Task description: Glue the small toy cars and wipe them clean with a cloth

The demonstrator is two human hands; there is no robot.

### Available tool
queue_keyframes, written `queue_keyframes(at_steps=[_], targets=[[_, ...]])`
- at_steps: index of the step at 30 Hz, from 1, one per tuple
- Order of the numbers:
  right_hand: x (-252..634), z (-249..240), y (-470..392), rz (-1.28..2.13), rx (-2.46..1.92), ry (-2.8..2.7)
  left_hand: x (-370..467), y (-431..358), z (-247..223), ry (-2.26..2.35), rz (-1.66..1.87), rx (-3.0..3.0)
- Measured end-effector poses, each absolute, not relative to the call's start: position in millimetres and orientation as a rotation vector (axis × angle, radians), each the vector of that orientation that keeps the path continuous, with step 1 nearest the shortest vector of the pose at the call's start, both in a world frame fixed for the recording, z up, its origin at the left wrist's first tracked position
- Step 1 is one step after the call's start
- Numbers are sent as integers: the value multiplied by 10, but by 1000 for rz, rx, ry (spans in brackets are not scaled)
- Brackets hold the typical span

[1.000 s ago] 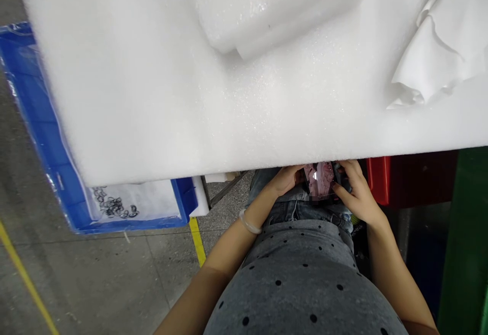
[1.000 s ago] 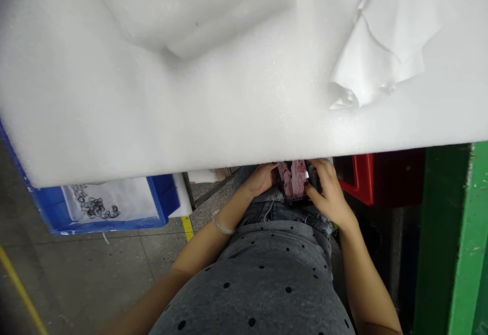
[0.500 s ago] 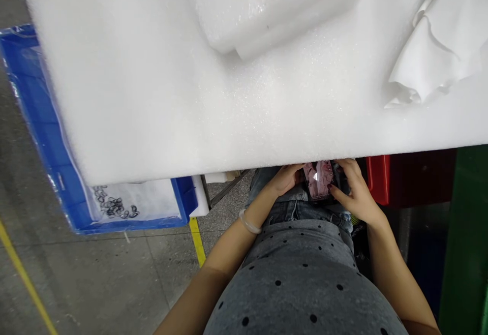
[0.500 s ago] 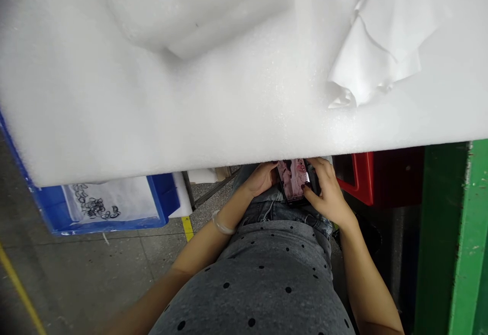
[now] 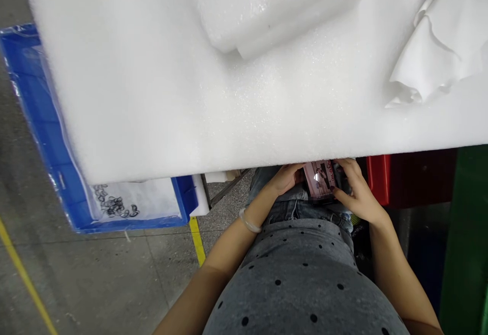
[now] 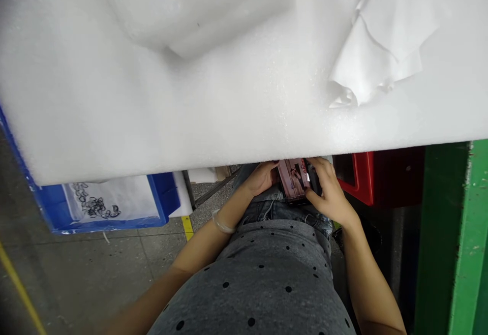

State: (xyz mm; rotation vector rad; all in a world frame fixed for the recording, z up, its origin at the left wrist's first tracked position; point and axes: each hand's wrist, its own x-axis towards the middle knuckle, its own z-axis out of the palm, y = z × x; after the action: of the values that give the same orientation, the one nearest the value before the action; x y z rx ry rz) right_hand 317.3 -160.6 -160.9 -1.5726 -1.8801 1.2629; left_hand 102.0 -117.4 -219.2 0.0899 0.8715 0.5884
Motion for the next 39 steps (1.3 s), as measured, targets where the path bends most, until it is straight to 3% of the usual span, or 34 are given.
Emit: queue_keyframes(at_steps=[25,39], targets=[[3035,-1603,-1615,1139,-1759,-1880,1015,-1180,-2216,881,564,81],[3133,-1636,-1629,1276,-1626,-1787,1007,-1191,-2230,887,554,79]])
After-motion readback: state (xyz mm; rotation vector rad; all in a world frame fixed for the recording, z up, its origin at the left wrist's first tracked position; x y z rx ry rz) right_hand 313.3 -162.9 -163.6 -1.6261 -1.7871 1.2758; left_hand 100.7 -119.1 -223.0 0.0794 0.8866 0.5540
